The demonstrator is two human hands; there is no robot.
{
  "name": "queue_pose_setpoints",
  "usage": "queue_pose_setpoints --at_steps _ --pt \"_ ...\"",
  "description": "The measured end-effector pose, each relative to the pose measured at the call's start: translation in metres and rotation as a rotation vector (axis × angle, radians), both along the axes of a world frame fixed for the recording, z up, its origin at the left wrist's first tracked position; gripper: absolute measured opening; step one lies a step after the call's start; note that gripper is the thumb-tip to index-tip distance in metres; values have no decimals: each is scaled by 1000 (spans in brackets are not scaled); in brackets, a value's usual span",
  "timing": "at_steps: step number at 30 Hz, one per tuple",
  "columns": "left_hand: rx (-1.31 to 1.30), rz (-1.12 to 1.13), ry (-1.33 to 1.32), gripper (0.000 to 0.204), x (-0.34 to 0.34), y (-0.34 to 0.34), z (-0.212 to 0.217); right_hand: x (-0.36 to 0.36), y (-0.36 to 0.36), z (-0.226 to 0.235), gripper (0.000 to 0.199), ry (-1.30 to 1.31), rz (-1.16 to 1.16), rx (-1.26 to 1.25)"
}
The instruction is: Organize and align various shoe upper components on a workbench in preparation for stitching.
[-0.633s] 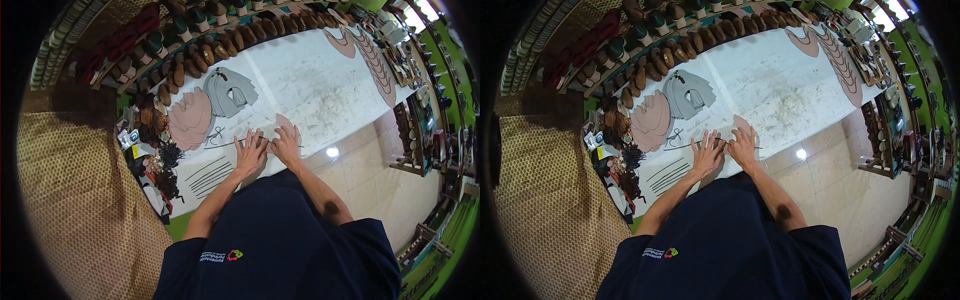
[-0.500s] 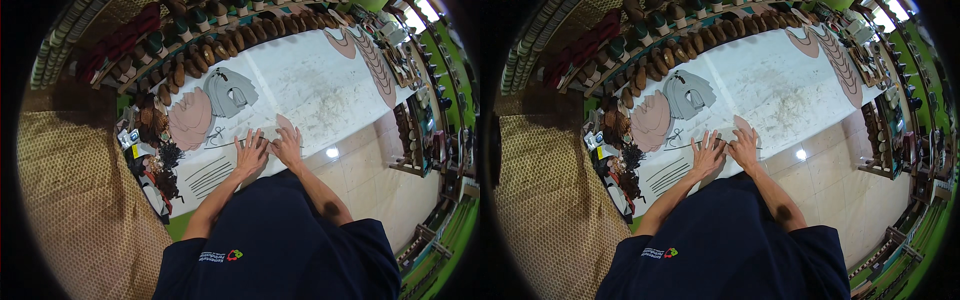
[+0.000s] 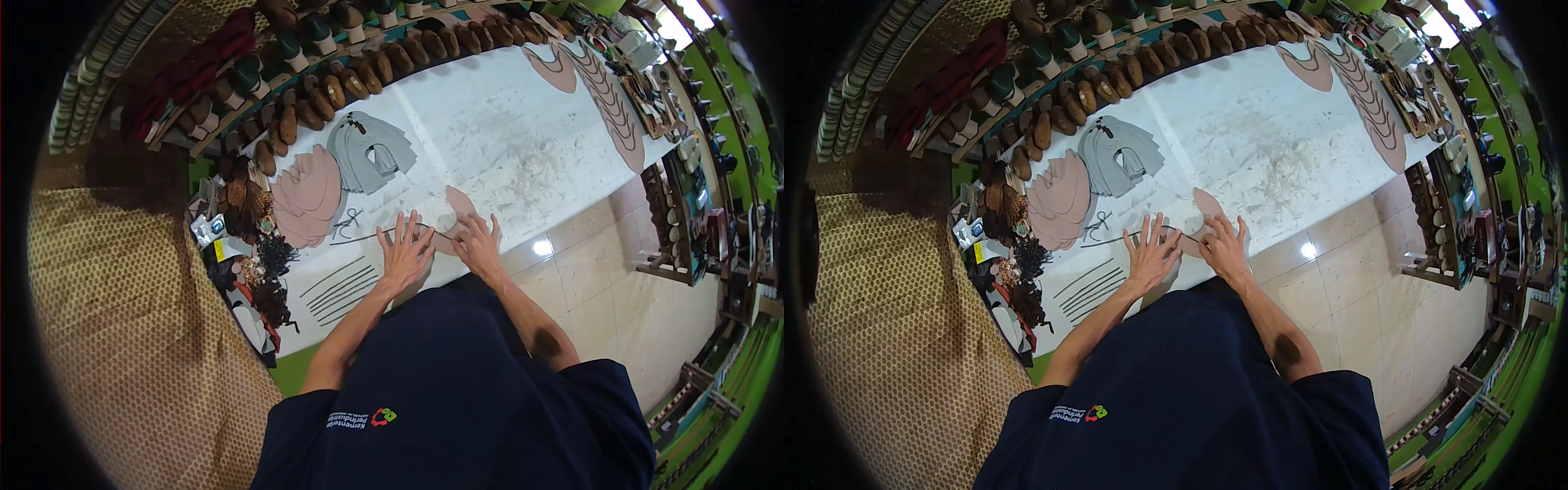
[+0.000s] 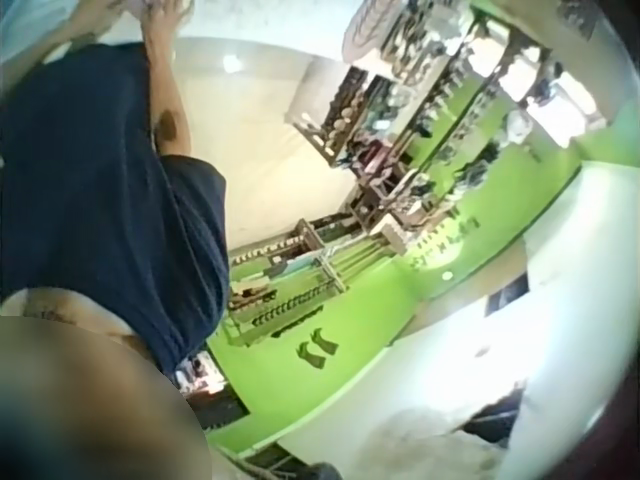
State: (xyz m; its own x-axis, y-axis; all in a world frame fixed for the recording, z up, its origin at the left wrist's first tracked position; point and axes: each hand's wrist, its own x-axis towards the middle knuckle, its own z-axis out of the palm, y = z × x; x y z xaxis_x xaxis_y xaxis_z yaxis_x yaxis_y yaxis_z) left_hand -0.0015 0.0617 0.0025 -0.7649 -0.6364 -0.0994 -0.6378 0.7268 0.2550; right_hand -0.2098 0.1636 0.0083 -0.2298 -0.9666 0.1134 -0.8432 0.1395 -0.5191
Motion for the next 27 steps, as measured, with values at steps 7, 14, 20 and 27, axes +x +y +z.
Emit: queue_pose_setpoints --at_steps 7,14,20,27 --pt "43 17 14 52 1 1 0 -1 -10 12 10 -4 20 6" --pt "61 12 53 56 -2 4 3 -6 -11 5 11 46 49 -13" --pt "48 -9 55 58 -1 7 3 -4 -5 4 10 61 23 -69" --pt "39 -24 0 57 -1 10 2 -1 -7 -3 8 116 63 -23"
